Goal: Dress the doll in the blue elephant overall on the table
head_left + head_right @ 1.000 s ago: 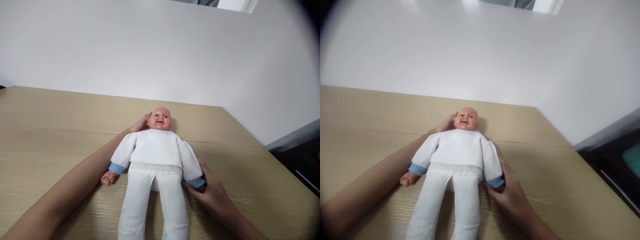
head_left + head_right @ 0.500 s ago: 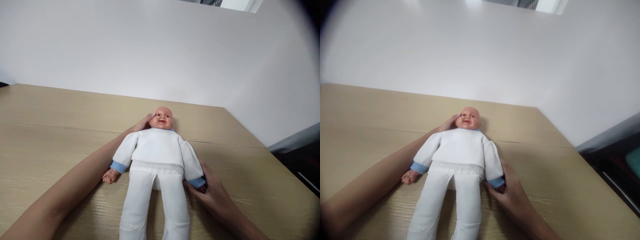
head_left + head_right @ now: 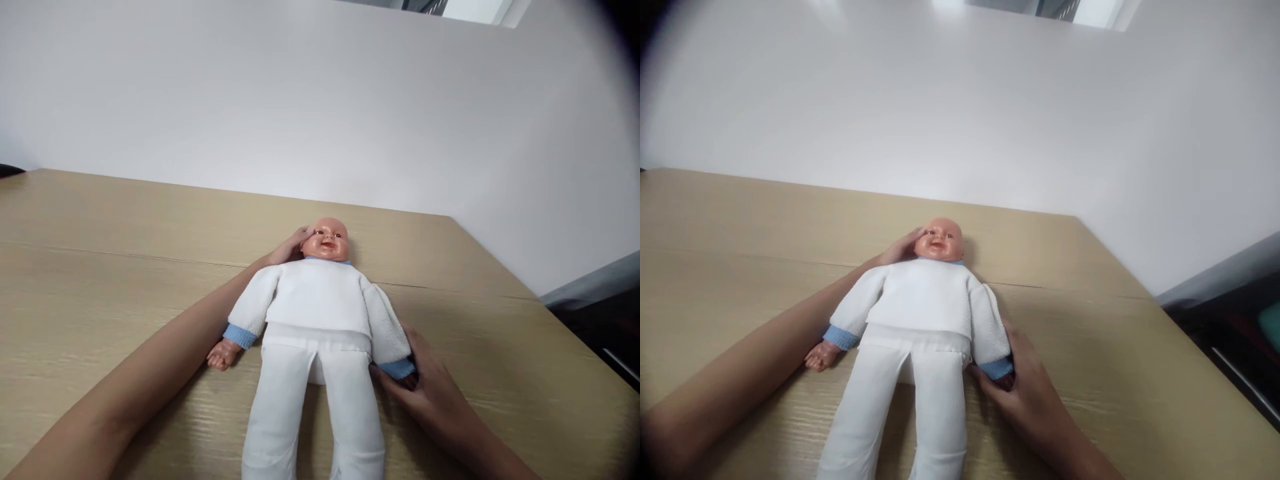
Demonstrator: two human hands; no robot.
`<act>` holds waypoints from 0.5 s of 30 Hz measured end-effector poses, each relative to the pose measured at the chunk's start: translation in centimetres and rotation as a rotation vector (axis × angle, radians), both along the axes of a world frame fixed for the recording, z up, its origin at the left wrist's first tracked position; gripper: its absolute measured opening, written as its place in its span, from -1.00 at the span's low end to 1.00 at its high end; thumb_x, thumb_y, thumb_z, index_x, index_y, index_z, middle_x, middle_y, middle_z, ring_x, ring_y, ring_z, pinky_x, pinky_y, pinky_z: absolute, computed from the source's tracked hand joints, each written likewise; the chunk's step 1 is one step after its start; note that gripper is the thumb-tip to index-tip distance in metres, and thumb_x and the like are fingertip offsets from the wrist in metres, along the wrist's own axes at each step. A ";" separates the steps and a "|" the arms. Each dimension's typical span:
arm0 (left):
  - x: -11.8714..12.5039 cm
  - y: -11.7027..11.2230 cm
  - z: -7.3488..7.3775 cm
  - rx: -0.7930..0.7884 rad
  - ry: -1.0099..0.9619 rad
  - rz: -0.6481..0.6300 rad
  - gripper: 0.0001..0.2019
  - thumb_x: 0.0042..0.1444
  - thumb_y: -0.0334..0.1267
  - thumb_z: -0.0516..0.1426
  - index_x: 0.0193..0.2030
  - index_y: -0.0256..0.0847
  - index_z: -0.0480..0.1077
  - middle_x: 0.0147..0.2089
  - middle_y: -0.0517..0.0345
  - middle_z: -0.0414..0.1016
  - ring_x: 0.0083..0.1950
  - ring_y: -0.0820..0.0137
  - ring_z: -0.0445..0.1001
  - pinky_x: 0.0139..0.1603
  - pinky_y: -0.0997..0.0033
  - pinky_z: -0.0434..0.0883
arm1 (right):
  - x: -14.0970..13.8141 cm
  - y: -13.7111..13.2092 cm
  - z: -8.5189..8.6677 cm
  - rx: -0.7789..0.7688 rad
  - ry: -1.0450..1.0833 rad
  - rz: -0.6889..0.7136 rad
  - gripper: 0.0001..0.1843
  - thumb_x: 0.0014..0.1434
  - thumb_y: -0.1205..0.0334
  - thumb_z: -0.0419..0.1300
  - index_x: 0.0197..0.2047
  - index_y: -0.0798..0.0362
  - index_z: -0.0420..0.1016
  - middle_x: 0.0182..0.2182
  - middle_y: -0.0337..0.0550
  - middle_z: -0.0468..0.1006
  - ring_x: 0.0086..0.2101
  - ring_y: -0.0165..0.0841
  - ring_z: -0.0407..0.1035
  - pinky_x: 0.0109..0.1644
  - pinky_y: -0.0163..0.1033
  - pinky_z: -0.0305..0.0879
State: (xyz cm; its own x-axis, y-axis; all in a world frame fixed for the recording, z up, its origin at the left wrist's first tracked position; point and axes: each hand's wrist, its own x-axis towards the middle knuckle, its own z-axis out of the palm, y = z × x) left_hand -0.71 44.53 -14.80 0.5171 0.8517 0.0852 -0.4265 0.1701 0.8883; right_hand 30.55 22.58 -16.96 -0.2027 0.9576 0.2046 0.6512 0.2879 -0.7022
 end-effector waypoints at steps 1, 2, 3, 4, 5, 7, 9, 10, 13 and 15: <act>0.0 -0.2 0.2 -0.009 0.004 -0.006 -0.54 0.37 0.07 0.27 0.23 -0.19 0.58 0.28 -0.07 0.65 0.35 -0.04 0.56 0.50 -0.06 0.34 | 0.0 0.0 0.0 0.005 -0.003 0.001 -0.25 0.30 -0.13 0.41 0.44 -0.11 0.33 0.18 0.04 0.62 0.09 0.08 0.57 0.21 0.18 0.55; 0.1 -0.3 0.4 -0.014 0.009 -0.019 -0.53 0.37 0.08 0.26 0.25 -0.19 0.57 0.29 -0.07 0.65 0.35 -0.05 0.56 0.50 -0.07 0.34 | 0.0 0.0 0.1 0.009 -0.005 0.002 -0.25 0.30 -0.12 0.41 0.44 -0.12 0.33 0.19 0.03 0.62 0.10 0.09 0.57 0.21 0.17 0.55; 0.1 -0.4 0.6 -0.014 0.015 -0.033 -0.51 0.37 0.09 0.25 0.26 -0.19 0.57 0.28 -0.07 0.65 0.35 -0.06 0.56 0.50 -0.09 0.34 | 0.0 0.0 0.1 0.011 -0.004 0.003 -0.26 0.30 -0.12 0.41 0.44 -0.12 0.33 0.19 0.03 0.62 0.10 0.08 0.57 0.21 0.17 0.55; 0.2 -0.5 0.7 -0.007 0.019 -0.043 -0.50 0.37 0.10 0.25 0.28 -0.19 0.56 0.28 -0.08 0.66 0.35 -0.07 0.56 0.50 -0.10 0.34 | 0.0 0.0 0.2 0.009 0.001 0.006 -0.25 0.30 -0.11 0.41 0.44 -0.12 0.32 0.20 0.03 0.61 0.10 0.08 0.57 0.20 0.15 0.56; 0.2 -0.5 0.8 0.001 0.019 -0.043 -0.49 0.36 0.09 0.25 0.28 -0.20 0.56 0.27 -0.09 0.66 0.34 -0.07 0.57 0.50 -0.11 0.34 | 0.0 -0.1 0.2 0.003 0.008 0.011 -0.26 0.31 -0.11 0.40 0.44 -0.11 0.32 0.20 0.04 0.61 0.10 0.08 0.57 0.19 0.14 0.57; 0.3 -0.5 0.8 0.008 0.023 -0.022 -0.48 0.35 0.08 0.26 0.29 -0.22 0.56 0.25 -0.10 0.67 0.32 -0.08 0.58 0.51 -0.13 0.33 | 0.0 -0.1 0.3 -0.007 0.013 0.018 -0.26 0.32 -0.11 0.40 0.44 -0.11 0.32 0.19 0.05 0.62 0.09 0.07 0.58 0.18 0.14 0.57; 0.3 -0.4 0.6 0.001 0.032 -0.003 -0.47 0.33 0.09 0.27 0.27 -0.23 0.56 0.25 -0.12 0.67 0.31 -0.09 0.59 0.51 -0.14 0.32 | 0.0 0.0 0.3 -0.001 0.003 0.020 -0.27 0.31 -0.11 0.40 0.43 -0.10 0.33 0.18 0.05 0.62 0.08 0.07 0.58 0.19 0.16 0.57; 0.3 -0.3 0.5 -0.003 0.036 0.000 -0.47 0.33 0.10 0.26 0.27 -0.23 0.57 0.26 -0.12 0.67 0.31 -0.09 0.59 0.51 -0.14 0.32 | 0.0 0.0 0.3 0.005 -0.002 0.020 -0.27 0.31 -0.11 0.40 0.43 -0.11 0.33 0.18 0.05 0.62 0.08 0.07 0.57 0.20 0.17 0.56; 0.3 -0.2 0.3 0.002 0.032 0.000 -0.48 0.34 0.10 0.26 0.26 -0.21 0.58 0.28 -0.11 0.66 0.33 -0.09 0.57 0.52 -0.14 0.32 | 0.0 0.0 0.2 0.018 0.000 0.017 -0.27 0.31 -0.11 0.40 0.43 -0.11 0.33 0.18 0.05 0.62 0.09 0.07 0.57 0.20 0.17 0.56; 0.3 -0.3 0.4 0.010 0.029 -0.015 -0.49 0.36 0.10 0.25 0.26 -0.22 0.58 0.28 -0.11 0.66 0.33 -0.08 0.58 0.52 -0.13 0.32 | 0.0 0.1 0.1 0.022 0.001 0.014 -0.26 0.31 -0.11 0.40 0.44 -0.11 0.32 0.18 0.04 0.62 0.09 0.06 0.57 0.18 0.15 0.57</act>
State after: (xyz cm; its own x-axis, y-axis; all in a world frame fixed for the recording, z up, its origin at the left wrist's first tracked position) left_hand -0.40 44.18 -14.42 0.5324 0.8429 0.0787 -0.3983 0.1673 0.9019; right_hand 30.58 22.65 -16.82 -0.2161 0.9498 0.2262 0.6464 0.3128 -0.6960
